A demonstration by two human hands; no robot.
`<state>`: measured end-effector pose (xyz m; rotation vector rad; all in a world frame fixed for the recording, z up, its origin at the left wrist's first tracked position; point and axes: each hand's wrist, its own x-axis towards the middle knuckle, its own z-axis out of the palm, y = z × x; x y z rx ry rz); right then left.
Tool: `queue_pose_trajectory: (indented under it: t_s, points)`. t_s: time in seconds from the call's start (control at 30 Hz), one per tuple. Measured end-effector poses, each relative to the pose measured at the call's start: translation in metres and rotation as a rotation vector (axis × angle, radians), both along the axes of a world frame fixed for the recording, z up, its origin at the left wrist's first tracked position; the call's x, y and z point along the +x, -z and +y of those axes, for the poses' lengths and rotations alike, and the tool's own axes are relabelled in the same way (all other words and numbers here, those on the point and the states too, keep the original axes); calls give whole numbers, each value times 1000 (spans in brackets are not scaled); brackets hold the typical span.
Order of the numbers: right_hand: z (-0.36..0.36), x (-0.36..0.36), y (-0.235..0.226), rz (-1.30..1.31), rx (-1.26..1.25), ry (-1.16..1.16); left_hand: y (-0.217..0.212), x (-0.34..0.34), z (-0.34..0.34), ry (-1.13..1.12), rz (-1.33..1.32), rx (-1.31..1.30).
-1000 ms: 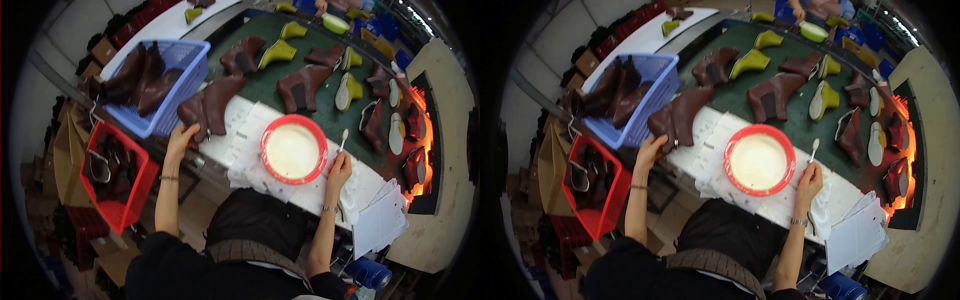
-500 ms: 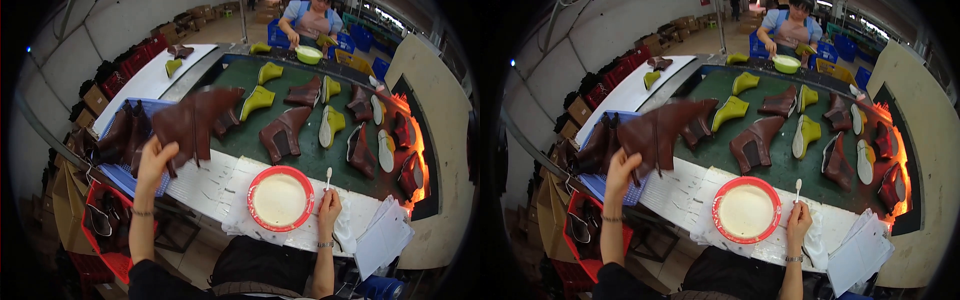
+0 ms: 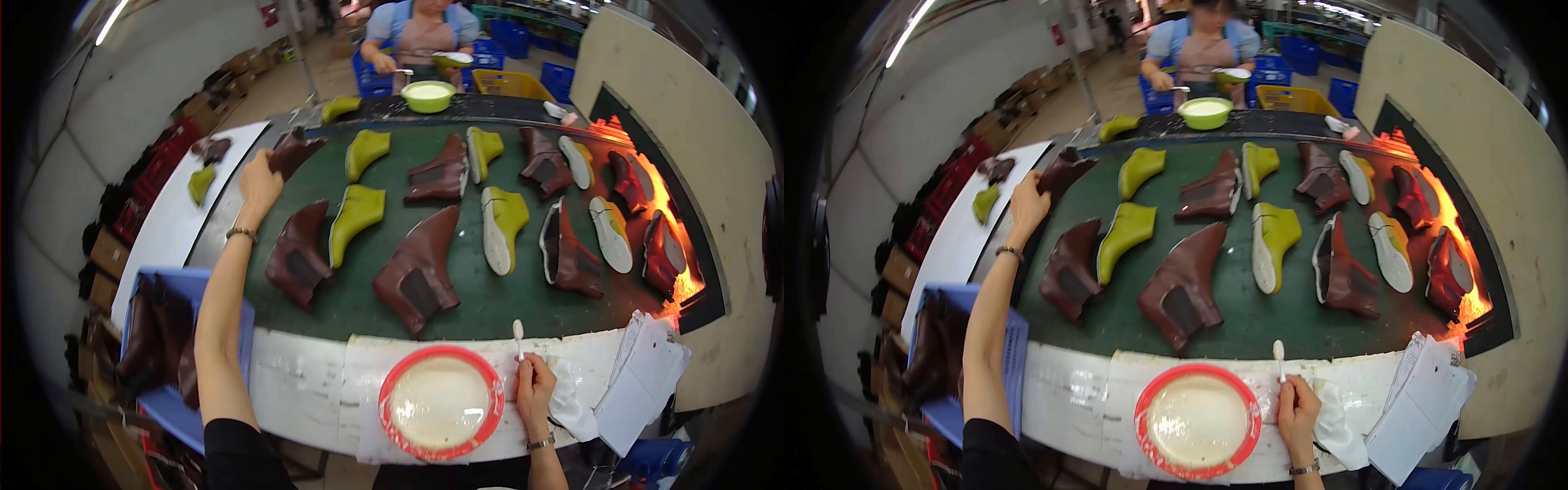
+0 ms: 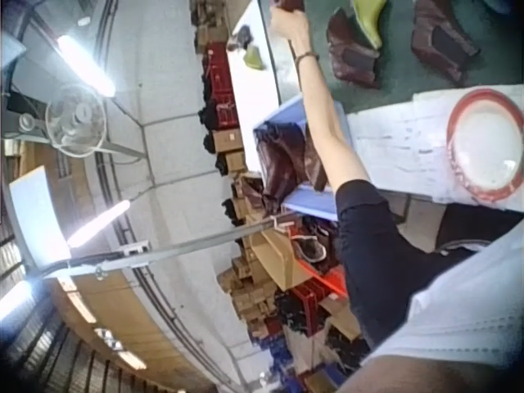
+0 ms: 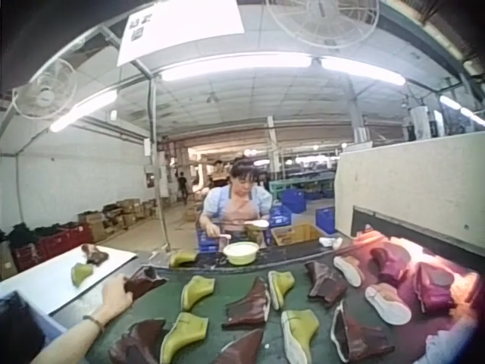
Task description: Applying glue to the edges of leather boot uppers using a small brush and a bowl of adhesive.
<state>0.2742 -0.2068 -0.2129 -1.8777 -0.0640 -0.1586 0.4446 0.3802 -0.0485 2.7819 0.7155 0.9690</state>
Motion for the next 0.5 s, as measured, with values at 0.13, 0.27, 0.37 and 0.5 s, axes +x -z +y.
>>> queue_pose_trajectory:
  t_s: [0.13,0.27,0.37,0.5]
  points:
    - [4,0,-3,-8,-19,-34,44,24,23,81,105,32]
    - [9,-1,-11,-7,12,-49,52,-7,23,200,235,37]
    - [9,-4,-6,-67,34,-39,30,-61,34,378,156,83]
    - [-2,-6,-2,48,14,-65,26,-170,113,381,11,184]
